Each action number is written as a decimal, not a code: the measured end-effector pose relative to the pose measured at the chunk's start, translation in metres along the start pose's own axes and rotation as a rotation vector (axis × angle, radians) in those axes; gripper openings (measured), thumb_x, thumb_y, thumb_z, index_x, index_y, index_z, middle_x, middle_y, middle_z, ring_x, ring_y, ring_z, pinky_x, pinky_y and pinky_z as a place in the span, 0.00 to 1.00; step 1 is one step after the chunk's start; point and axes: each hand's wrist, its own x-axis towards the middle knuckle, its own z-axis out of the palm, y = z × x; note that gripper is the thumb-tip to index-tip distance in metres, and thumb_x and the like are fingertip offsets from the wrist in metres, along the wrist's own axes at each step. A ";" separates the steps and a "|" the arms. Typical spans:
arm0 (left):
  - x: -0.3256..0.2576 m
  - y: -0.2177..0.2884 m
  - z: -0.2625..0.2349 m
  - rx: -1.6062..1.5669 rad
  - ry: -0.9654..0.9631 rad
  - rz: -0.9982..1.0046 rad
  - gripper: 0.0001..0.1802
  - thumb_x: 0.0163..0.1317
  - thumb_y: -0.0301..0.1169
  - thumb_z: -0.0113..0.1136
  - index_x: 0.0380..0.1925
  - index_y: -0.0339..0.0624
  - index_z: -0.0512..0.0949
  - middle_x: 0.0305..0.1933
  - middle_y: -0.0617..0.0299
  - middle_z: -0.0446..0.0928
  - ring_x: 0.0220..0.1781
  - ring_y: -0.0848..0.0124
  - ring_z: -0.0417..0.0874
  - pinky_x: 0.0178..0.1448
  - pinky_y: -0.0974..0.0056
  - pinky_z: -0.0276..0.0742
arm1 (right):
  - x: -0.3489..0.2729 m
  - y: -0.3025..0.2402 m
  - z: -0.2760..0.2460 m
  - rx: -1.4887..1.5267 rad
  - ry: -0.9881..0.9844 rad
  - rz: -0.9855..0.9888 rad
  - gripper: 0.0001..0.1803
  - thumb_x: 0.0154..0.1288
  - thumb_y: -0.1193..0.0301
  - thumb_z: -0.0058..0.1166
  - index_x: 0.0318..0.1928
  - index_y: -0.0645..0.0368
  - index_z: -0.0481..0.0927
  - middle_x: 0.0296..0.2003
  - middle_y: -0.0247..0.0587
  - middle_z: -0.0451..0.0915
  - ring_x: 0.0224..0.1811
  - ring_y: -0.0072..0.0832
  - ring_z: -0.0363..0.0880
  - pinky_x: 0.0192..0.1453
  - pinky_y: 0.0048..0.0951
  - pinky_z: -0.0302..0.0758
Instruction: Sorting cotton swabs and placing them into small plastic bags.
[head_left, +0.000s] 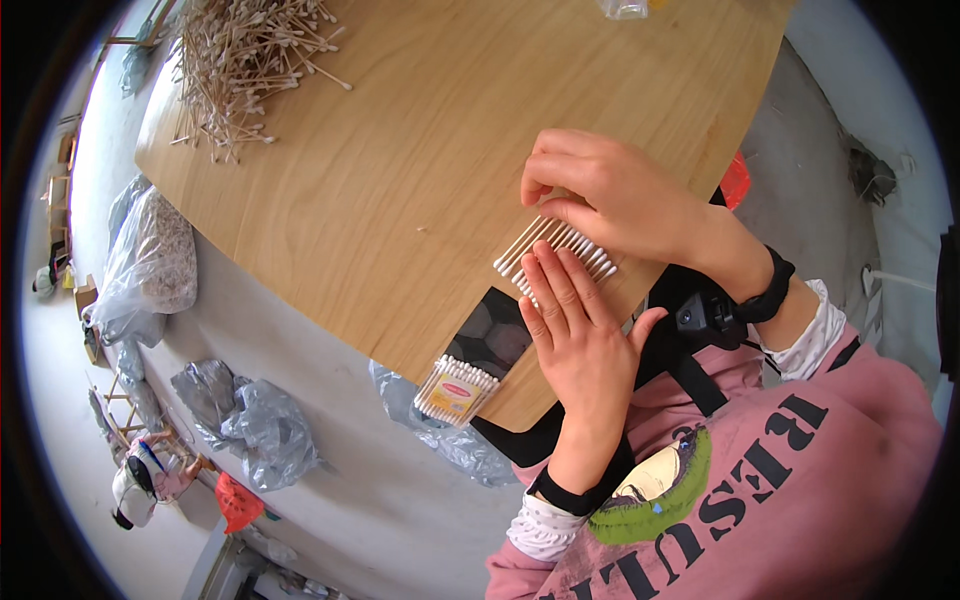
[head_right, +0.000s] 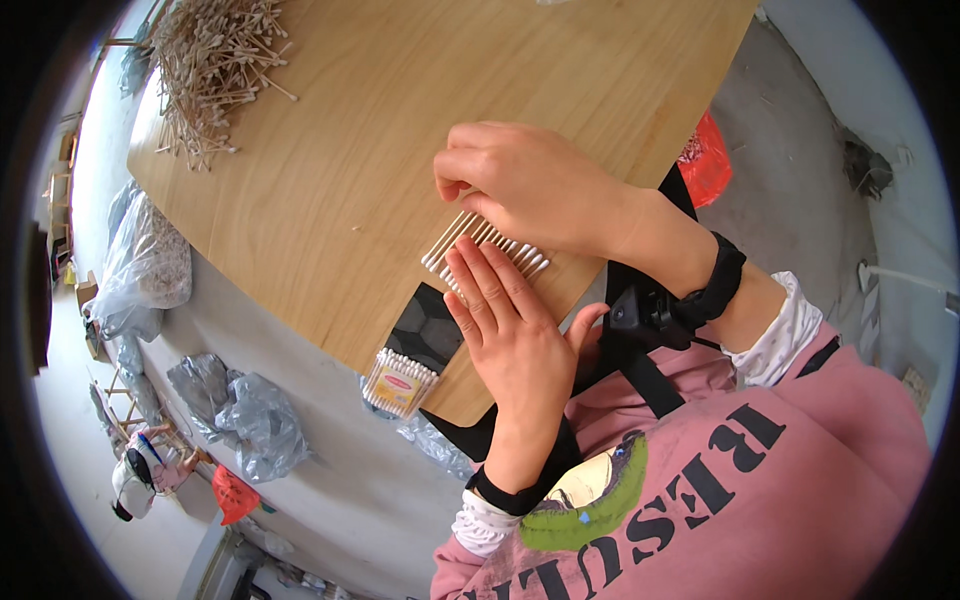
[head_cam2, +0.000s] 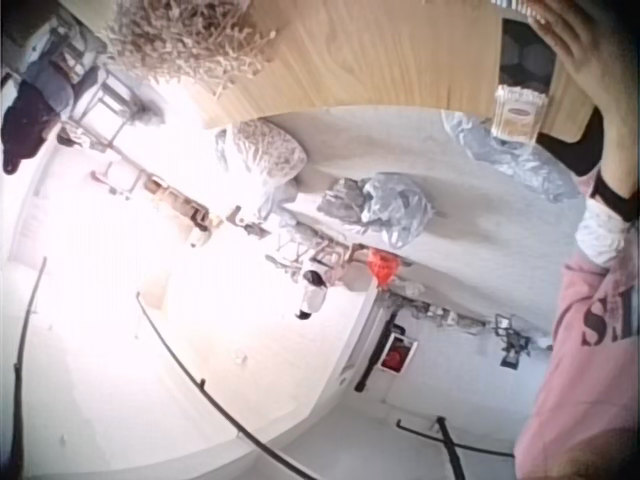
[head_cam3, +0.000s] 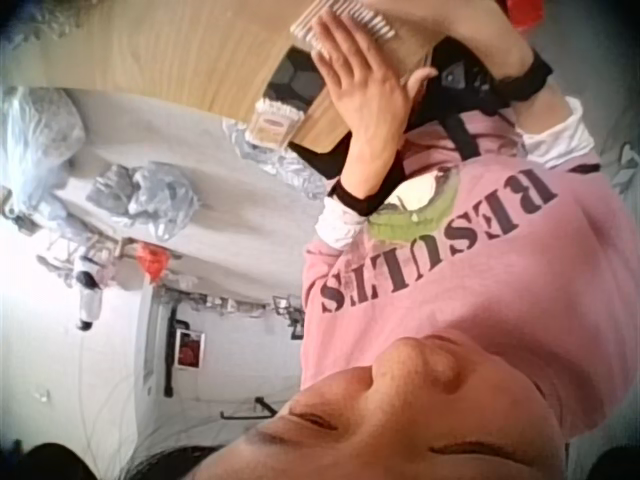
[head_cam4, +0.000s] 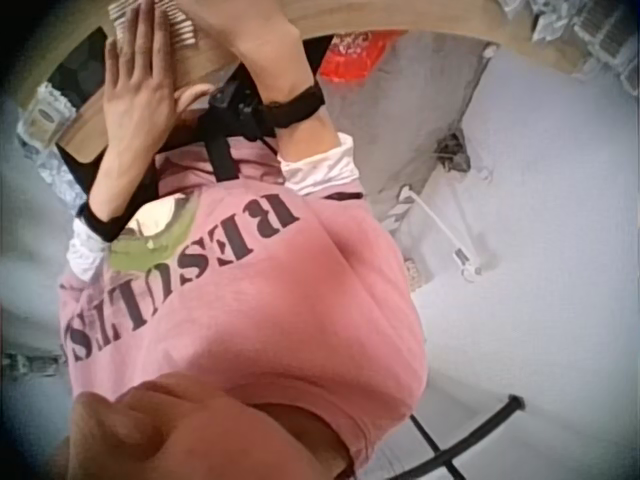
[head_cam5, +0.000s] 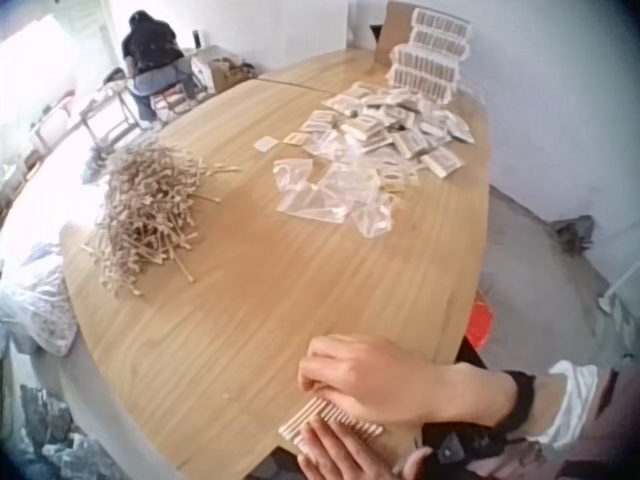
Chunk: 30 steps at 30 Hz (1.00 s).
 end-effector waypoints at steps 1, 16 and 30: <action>0.000 -0.001 0.000 0.010 -0.001 0.003 0.66 0.56 0.72 0.54 0.73 0.21 0.50 0.80 0.32 0.45 0.83 0.44 0.43 0.82 0.45 0.38 | 0.000 0.000 0.000 0.002 0.002 -0.002 0.03 0.60 0.76 0.57 0.35 0.59 0.78 0.36 0.40 0.77 0.40 0.42 0.79 0.42 0.41 0.74; 0.015 -0.002 0.001 0.032 0.019 -0.044 0.64 0.60 0.74 0.45 0.74 0.22 0.48 0.81 0.35 0.44 0.84 0.46 0.41 0.82 0.44 0.28 | 0.011 0.010 -0.001 -0.123 0.009 -0.048 0.03 0.60 0.76 0.58 0.34 0.58 0.77 0.35 0.40 0.77 0.41 0.43 0.78 0.42 0.41 0.74; 0.014 -0.006 0.006 0.003 0.076 -0.017 0.65 0.59 0.72 0.49 0.75 0.22 0.47 0.81 0.35 0.44 0.84 0.45 0.41 0.82 0.44 0.32 | -0.011 0.000 -0.026 0.444 -0.004 0.322 0.05 0.67 0.77 0.57 0.43 0.62 0.79 0.39 0.34 0.81 0.45 0.25 0.80 0.48 0.26 0.75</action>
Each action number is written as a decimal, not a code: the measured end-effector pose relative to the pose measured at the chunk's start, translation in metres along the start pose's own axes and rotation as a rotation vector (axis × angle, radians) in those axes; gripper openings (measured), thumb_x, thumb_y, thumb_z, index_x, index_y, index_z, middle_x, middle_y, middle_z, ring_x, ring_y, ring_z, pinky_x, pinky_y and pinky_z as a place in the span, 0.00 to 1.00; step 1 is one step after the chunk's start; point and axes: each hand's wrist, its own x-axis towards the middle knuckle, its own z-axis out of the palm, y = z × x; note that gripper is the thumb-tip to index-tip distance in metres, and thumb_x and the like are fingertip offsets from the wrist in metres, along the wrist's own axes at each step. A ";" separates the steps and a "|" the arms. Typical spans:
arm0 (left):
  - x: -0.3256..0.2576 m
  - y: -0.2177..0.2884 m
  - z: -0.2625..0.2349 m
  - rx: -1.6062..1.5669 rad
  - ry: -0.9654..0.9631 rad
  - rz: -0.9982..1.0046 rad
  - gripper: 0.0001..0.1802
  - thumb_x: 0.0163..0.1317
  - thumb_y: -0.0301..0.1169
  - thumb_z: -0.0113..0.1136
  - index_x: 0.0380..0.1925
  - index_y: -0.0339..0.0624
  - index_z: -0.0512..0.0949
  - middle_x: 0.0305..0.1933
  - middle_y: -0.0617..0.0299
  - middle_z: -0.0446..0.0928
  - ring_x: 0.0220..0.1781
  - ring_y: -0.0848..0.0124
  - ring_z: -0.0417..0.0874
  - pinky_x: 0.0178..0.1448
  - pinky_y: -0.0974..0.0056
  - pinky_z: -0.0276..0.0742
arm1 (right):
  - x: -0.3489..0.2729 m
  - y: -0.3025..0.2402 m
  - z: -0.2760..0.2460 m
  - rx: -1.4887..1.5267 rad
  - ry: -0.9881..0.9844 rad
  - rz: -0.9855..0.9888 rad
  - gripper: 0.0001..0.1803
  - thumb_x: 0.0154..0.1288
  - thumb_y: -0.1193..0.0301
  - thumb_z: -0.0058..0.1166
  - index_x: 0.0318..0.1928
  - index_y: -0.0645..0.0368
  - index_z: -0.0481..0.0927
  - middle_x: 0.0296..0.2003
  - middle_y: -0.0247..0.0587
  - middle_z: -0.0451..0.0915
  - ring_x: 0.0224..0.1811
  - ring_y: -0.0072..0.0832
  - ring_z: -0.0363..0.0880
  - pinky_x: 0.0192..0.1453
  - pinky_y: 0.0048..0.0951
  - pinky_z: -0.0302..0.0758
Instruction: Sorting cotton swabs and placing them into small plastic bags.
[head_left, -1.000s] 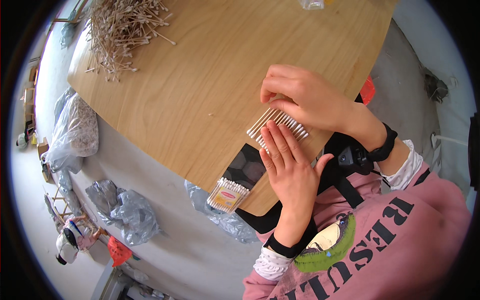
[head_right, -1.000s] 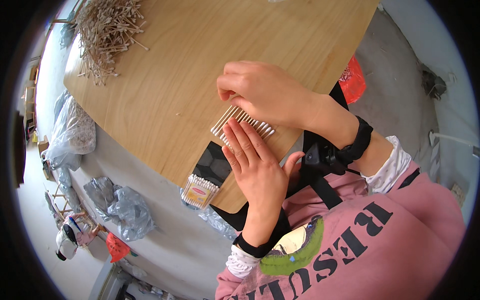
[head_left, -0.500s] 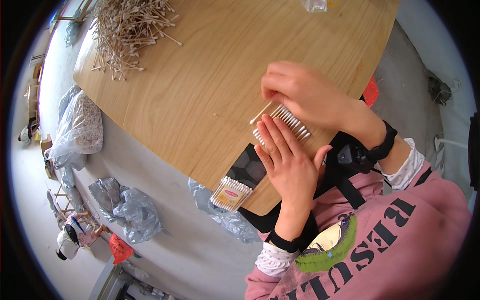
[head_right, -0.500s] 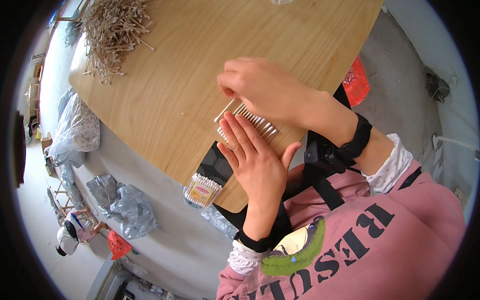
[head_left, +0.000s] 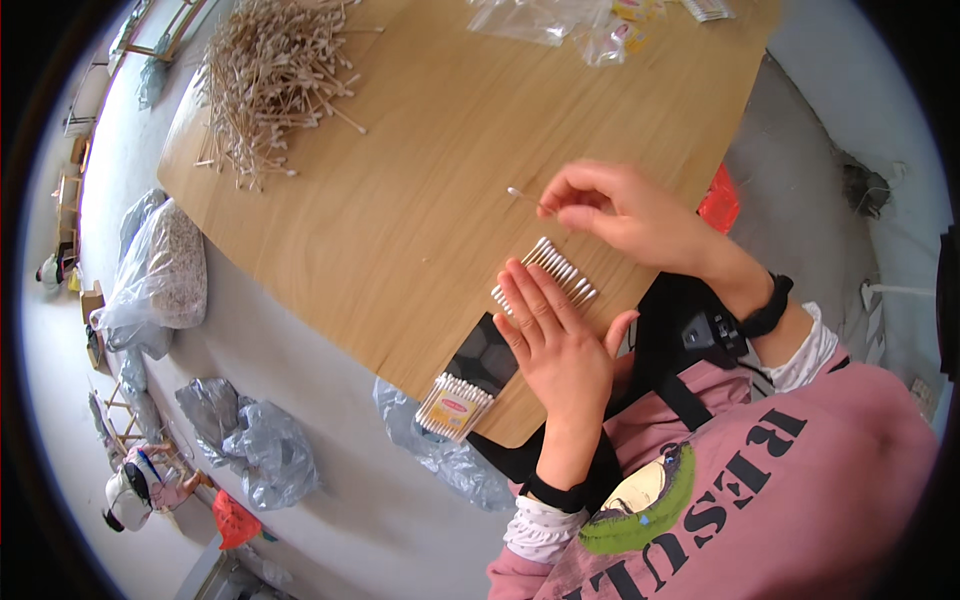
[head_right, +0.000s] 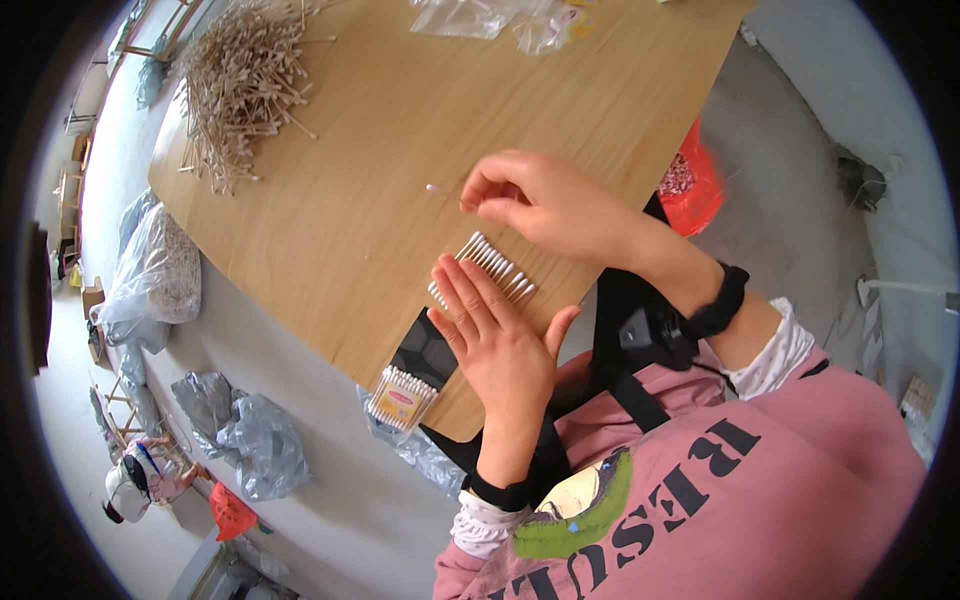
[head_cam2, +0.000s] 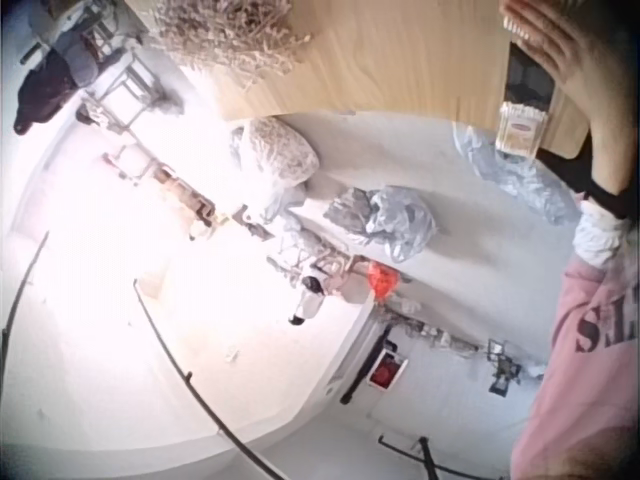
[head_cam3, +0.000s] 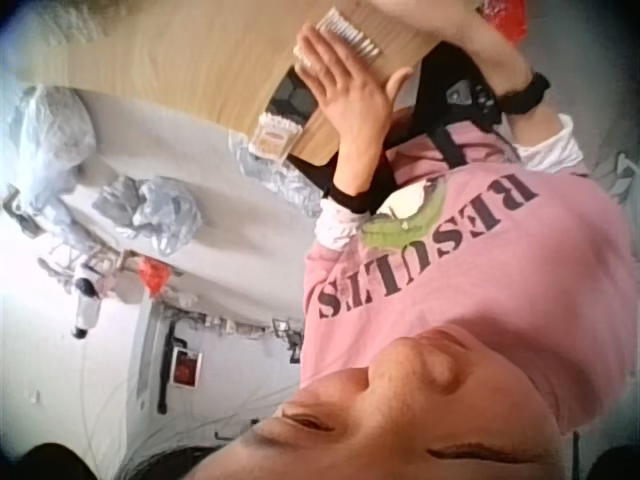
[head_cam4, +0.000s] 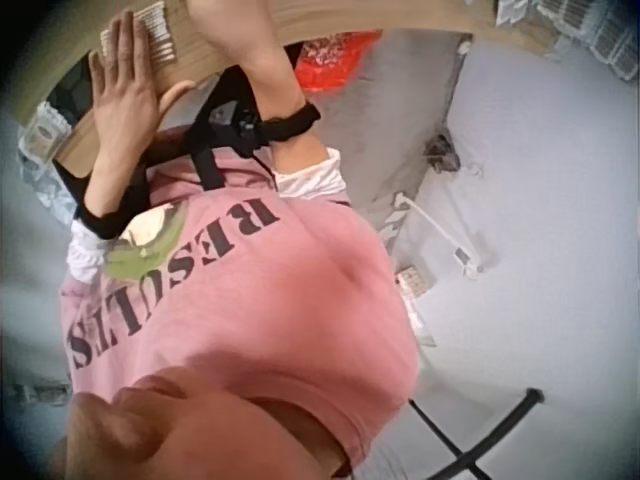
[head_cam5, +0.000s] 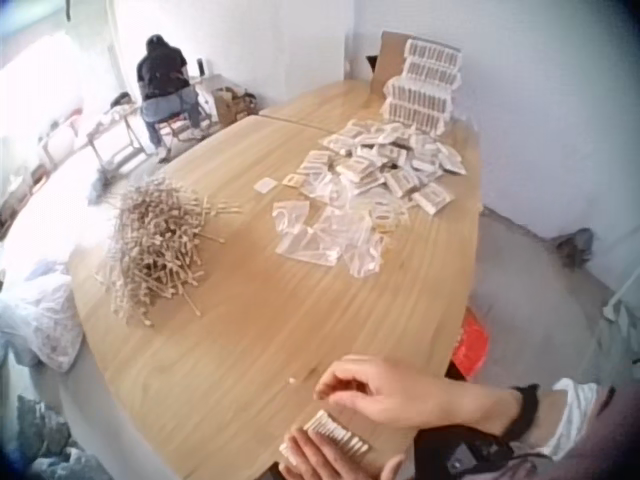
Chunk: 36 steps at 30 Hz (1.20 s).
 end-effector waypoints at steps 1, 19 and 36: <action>0.001 -0.002 -0.001 -0.001 -0.005 -0.007 0.65 0.59 0.72 0.50 0.75 0.22 0.46 0.81 0.35 0.43 0.84 0.46 0.41 0.82 0.44 0.32 | -0.007 -0.003 -0.008 0.220 -0.095 0.083 0.07 0.71 0.75 0.55 0.46 0.63 0.79 0.43 0.32 0.81 0.45 0.20 0.81 0.47 0.21 0.75; -0.003 -0.004 -0.003 0.067 0.030 0.021 0.63 0.61 0.68 0.54 0.75 0.22 0.45 0.81 0.36 0.42 0.84 0.46 0.39 0.82 0.44 0.35 | -0.144 0.058 -0.125 0.092 0.466 0.390 0.08 0.67 0.76 0.52 0.46 0.62 0.75 0.32 0.35 0.80 0.28 0.22 0.84 0.33 0.22 0.75; -0.002 -0.004 -0.003 0.034 0.023 0.024 0.64 0.60 0.67 0.55 0.75 0.23 0.44 0.81 0.35 0.43 0.84 0.45 0.41 0.82 0.42 0.34 | -0.117 0.186 -0.177 -0.698 0.501 0.555 0.06 0.66 0.74 0.51 0.37 0.66 0.73 0.23 0.48 0.79 0.19 0.33 0.81 0.24 0.36 0.74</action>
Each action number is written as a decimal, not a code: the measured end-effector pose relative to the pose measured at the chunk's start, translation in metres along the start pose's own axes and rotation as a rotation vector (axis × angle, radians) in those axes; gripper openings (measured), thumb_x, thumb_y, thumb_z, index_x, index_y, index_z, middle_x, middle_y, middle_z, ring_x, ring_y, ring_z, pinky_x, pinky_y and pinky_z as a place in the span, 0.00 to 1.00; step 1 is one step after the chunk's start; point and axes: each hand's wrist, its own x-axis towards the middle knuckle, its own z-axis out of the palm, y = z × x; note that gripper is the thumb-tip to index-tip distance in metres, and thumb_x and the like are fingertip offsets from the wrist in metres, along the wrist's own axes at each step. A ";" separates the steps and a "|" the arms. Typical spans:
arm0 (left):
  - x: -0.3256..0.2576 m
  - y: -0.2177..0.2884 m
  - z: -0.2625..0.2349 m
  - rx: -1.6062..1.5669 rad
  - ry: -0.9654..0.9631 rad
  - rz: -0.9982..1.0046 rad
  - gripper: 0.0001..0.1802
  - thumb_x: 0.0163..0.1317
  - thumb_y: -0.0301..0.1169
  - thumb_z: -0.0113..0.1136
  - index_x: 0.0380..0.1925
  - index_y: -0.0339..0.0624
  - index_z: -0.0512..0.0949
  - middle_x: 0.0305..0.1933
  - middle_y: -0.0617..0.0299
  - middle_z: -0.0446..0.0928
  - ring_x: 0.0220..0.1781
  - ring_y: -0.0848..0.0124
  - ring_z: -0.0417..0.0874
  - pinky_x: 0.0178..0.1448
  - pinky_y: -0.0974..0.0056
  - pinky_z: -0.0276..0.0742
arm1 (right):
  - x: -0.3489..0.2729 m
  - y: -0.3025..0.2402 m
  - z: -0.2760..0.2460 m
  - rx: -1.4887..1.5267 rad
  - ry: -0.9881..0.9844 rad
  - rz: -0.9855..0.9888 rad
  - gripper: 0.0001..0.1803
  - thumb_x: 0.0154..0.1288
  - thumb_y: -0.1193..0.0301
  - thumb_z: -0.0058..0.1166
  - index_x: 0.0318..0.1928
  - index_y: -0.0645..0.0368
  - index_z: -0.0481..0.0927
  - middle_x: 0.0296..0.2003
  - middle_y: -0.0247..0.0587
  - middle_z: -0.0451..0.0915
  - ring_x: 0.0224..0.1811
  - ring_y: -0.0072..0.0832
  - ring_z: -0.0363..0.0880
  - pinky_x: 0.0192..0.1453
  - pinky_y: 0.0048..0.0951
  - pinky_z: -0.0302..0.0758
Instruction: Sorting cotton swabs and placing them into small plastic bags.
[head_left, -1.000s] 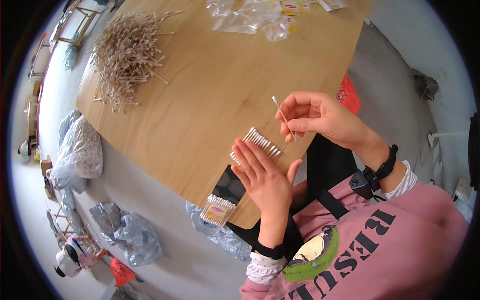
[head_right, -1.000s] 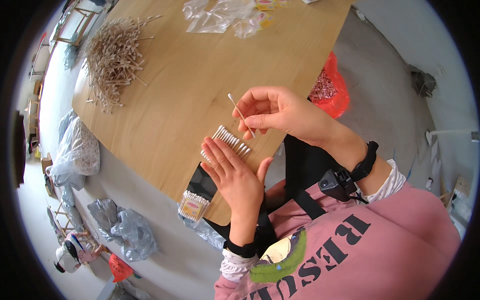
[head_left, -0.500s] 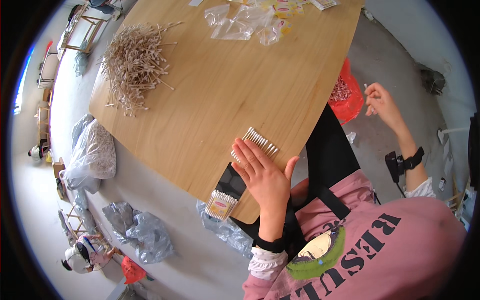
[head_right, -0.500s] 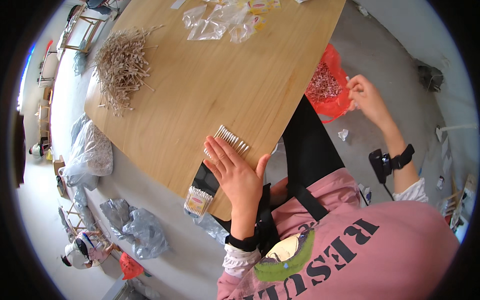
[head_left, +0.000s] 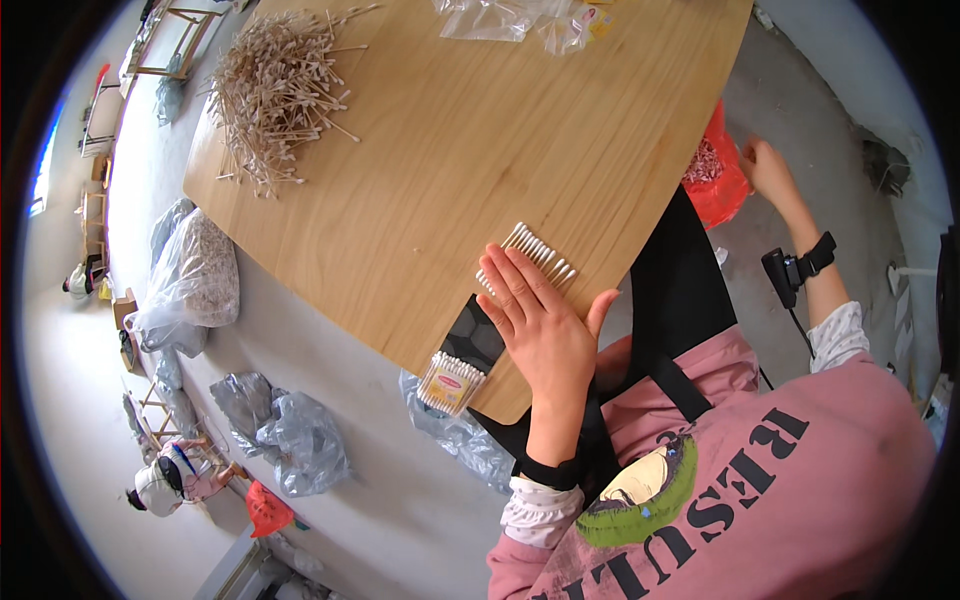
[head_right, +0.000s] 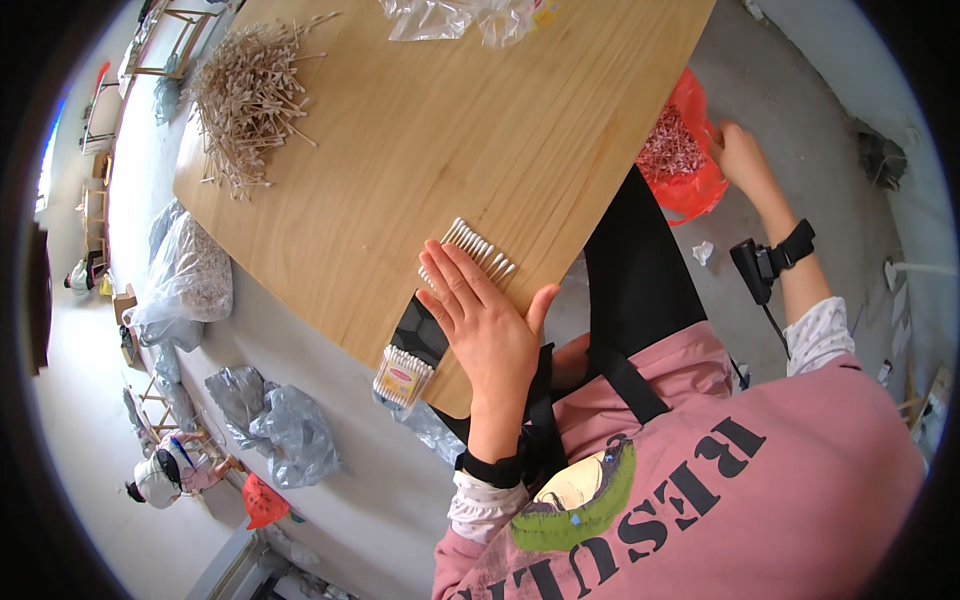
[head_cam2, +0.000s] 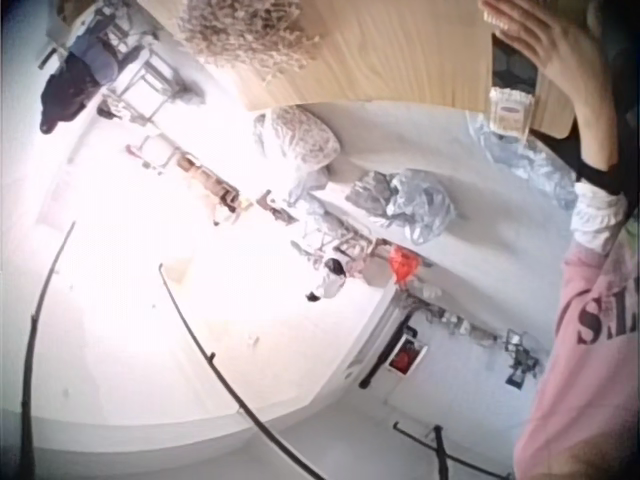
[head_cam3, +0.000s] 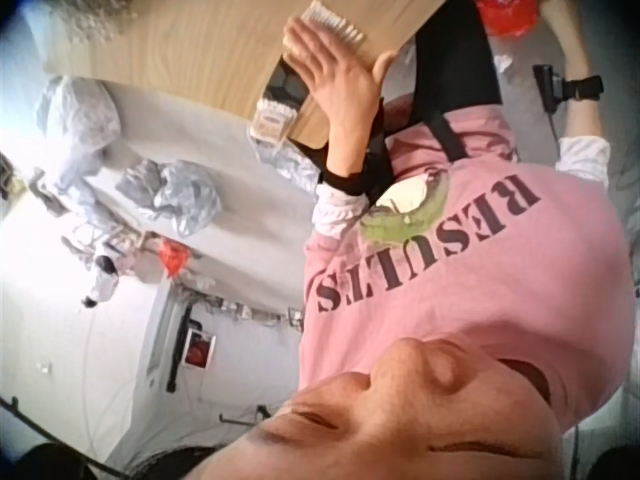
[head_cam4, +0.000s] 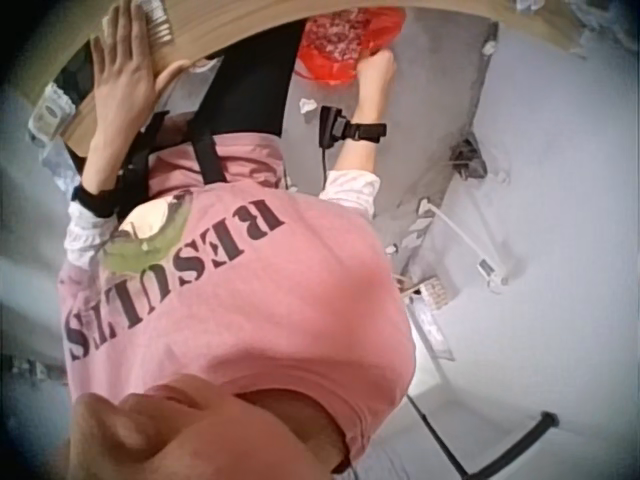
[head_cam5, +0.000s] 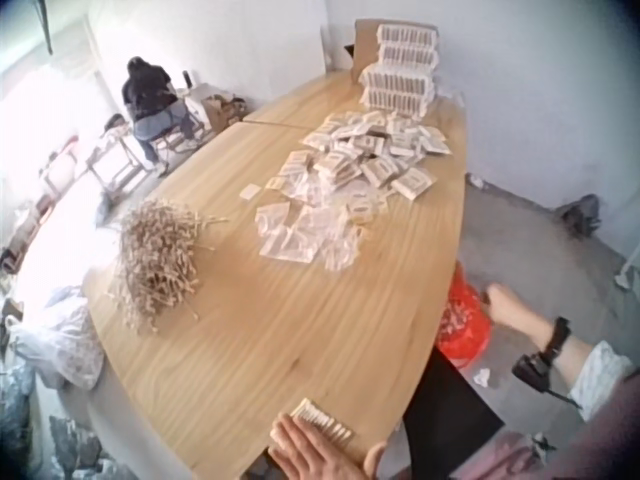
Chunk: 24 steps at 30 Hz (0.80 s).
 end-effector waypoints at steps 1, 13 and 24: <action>0.000 0.000 -0.001 -0.022 0.017 -0.006 0.63 0.60 0.64 0.59 0.75 0.24 0.44 0.81 0.37 0.44 0.83 0.46 0.43 0.82 0.41 0.33 | 0.004 -0.001 0.002 0.006 -0.034 -0.003 0.08 0.66 0.73 0.52 0.40 0.66 0.75 0.26 0.49 0.81 0.23 0.34 0.83 0.27 0.36 0.76; 0.016 -0.044 -0.012 -0.286 0.176 0.029 0.58 0.54 0.36 0.75 0.77 0.35 0.46 0.77 0.51 0.61 0.81 0.54 0.54 0.82 0.41 0.30 | -0.050 -0.114 -0.018 0.443 0.352 -0.499 0.15 0.76 0.70 0.51 0.57 0.62 0.77 0.51 0.35 0.83 0.52 0.25 0.81 0.56 0.27 0.75; 0.015 0.005 0.003 -1.541 0.766 -0.344 0.36 0.79 0.50 0.35 0.77 0.40 0.49 0.81 0.49 0.50 0.83 0.59 0.48 0.83 0.54 0.41 | -0.130 -0.259 0.063 1.236 -0.331 -0.632 0.40 0.76 0.42 0.40 0.70 0.66 0.61 0.70 0.50 0.65 0.78 0.37 0.57 0.81 0.45 0.50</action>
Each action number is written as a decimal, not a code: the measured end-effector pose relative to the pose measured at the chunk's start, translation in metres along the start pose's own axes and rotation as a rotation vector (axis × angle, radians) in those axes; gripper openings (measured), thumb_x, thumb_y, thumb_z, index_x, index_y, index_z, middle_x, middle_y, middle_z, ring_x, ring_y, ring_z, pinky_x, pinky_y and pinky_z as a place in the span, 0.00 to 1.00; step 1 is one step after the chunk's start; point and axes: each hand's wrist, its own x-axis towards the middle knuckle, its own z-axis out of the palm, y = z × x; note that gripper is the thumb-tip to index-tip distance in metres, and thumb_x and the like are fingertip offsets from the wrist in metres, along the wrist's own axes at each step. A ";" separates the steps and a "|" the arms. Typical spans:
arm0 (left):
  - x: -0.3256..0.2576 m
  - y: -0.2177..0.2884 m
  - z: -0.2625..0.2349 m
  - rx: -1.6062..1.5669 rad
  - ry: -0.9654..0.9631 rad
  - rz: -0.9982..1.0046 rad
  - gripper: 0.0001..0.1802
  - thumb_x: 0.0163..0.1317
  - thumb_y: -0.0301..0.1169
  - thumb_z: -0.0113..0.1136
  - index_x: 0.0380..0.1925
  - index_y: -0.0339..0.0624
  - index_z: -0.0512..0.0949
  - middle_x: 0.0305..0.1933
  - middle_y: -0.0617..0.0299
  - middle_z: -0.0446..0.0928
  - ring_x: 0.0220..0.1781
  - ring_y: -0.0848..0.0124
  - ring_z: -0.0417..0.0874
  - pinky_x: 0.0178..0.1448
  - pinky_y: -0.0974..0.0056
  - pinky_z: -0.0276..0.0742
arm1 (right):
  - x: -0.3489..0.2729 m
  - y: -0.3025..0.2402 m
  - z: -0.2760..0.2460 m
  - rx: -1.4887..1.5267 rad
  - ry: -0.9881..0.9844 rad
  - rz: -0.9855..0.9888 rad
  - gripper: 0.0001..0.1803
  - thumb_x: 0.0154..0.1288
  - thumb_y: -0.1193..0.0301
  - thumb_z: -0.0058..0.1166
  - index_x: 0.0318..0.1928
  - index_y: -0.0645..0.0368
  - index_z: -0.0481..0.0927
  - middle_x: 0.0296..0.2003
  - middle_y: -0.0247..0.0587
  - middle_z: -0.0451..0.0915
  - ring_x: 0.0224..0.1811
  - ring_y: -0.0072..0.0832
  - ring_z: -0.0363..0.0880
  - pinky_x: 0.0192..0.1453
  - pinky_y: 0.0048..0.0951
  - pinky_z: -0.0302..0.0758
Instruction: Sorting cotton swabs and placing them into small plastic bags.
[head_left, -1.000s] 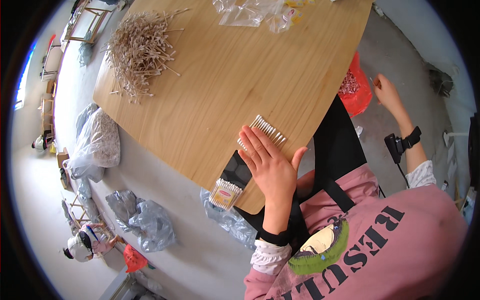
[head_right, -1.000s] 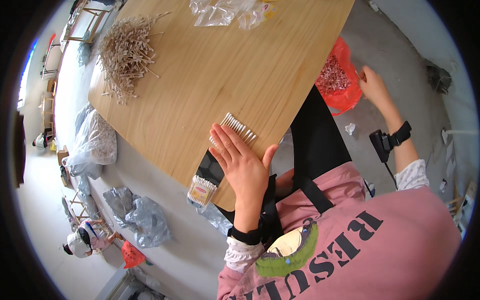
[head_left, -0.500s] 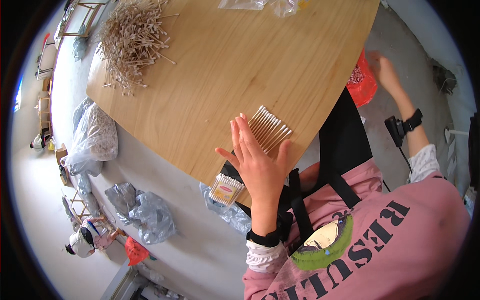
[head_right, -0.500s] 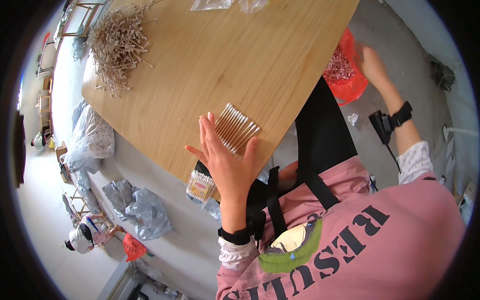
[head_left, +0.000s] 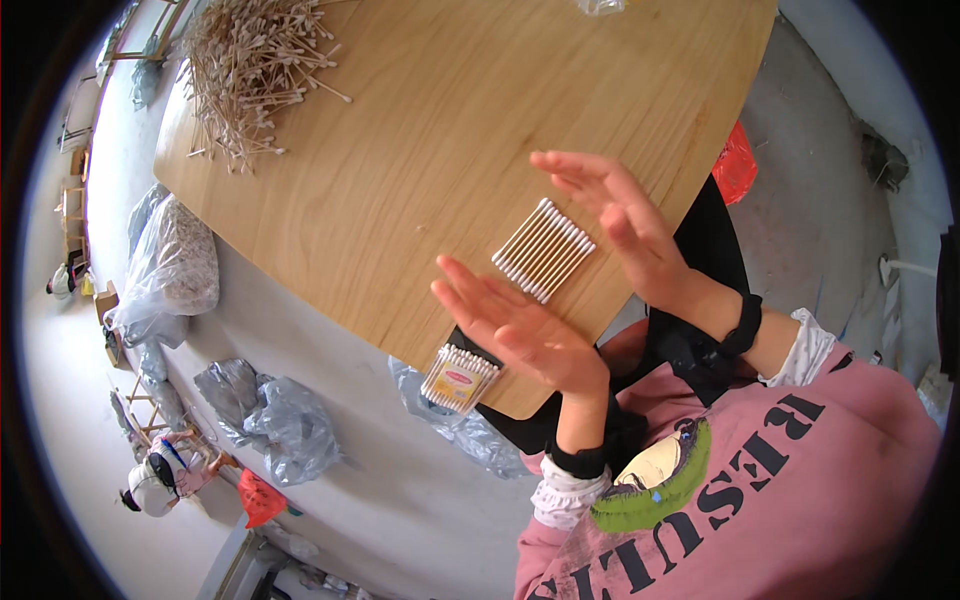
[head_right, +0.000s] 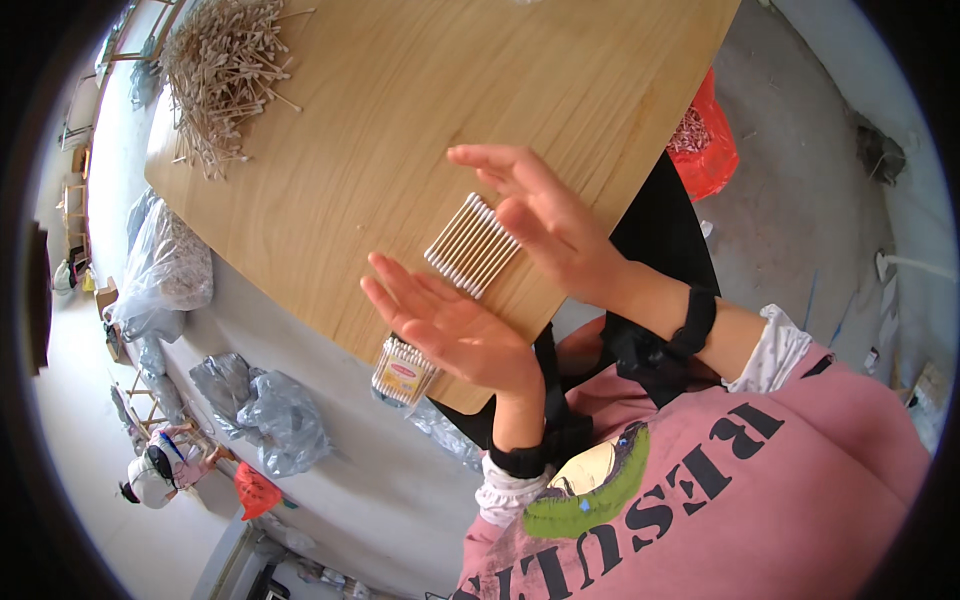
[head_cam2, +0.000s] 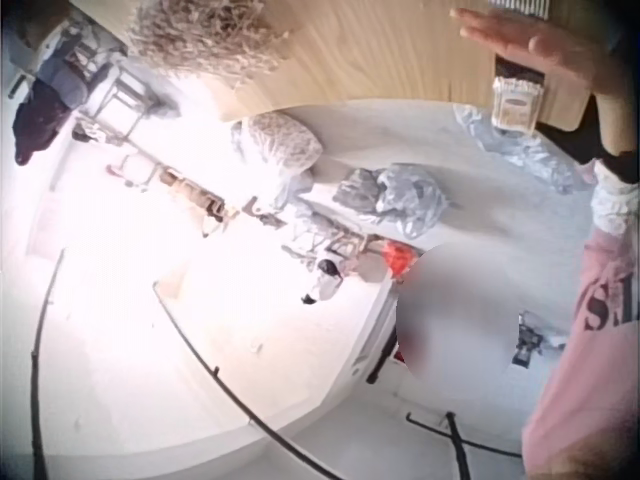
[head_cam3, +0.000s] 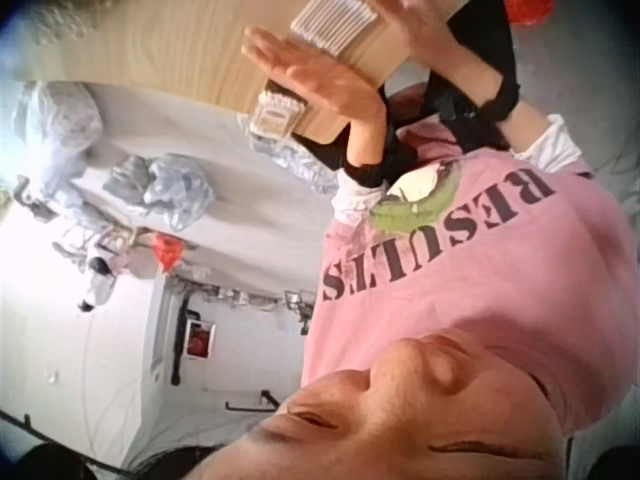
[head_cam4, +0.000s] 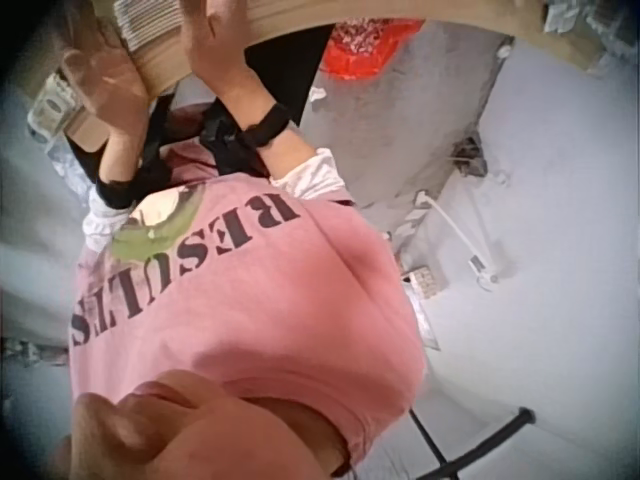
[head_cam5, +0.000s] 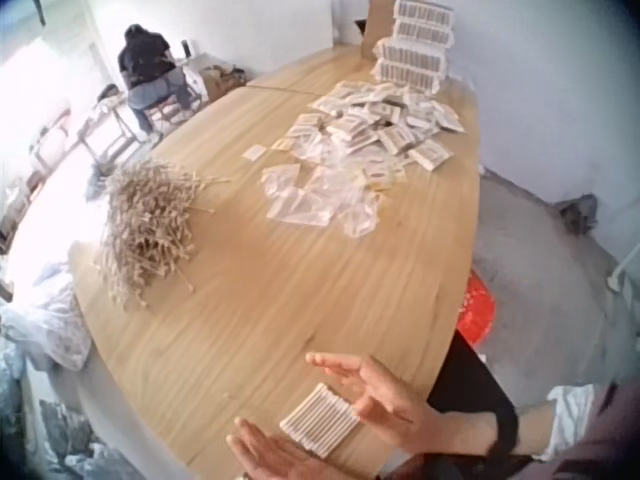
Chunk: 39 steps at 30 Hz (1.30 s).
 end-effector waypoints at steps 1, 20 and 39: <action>0.001 0.000 0.004 0.012 -0.005 -0.018 0.37 0.79 0.53 0.33 0.77 0.42 0.49 0.81 0.50 0.50 0.83 0.60 0.47 0.83 0.55 0.43 | -0.001 0.001 0.006 0.000 -0.005 0.006 0.40 0.76 0.42 0.40 0.70 0.66 0.61 0.70 0.50 0.65 0.78 0.37 0.57 0.81 0.45 0.50; 0.020 0.015 -0.014 -0.012 0.054 -0.096 0.37 0.78 0.56 0.31 0.76 0.42 0.53 0.80 0.52 0.55 0.83 0.62 0.50 0.83 0.56 0.43 | 0.005 0.006 0.038 0.053 -0.037 0.049 0.41 0.76 0.41 0.39 0.70 0.66 0.62 0.69 0.51 0.66 0.77 0.38 0.59 0.81 0.42 0.52; 0.010 0.017 -0.027 1.583 -0.713 0.228 0.66 0.57 0.71 0.54 0.75 0.22 0.45 0.82 0.36 0.40 0.84 0.46 0.38 0.83 0.46 0.34 | 0.001 -0.012 -0.047 -0.361 0.117 -0.010 0.15 0.77 0.61 0.53 0.39 0.61 0.77 0.33 0.29 0.76 0.33 0.18 0.72 0.41 0.23 0.71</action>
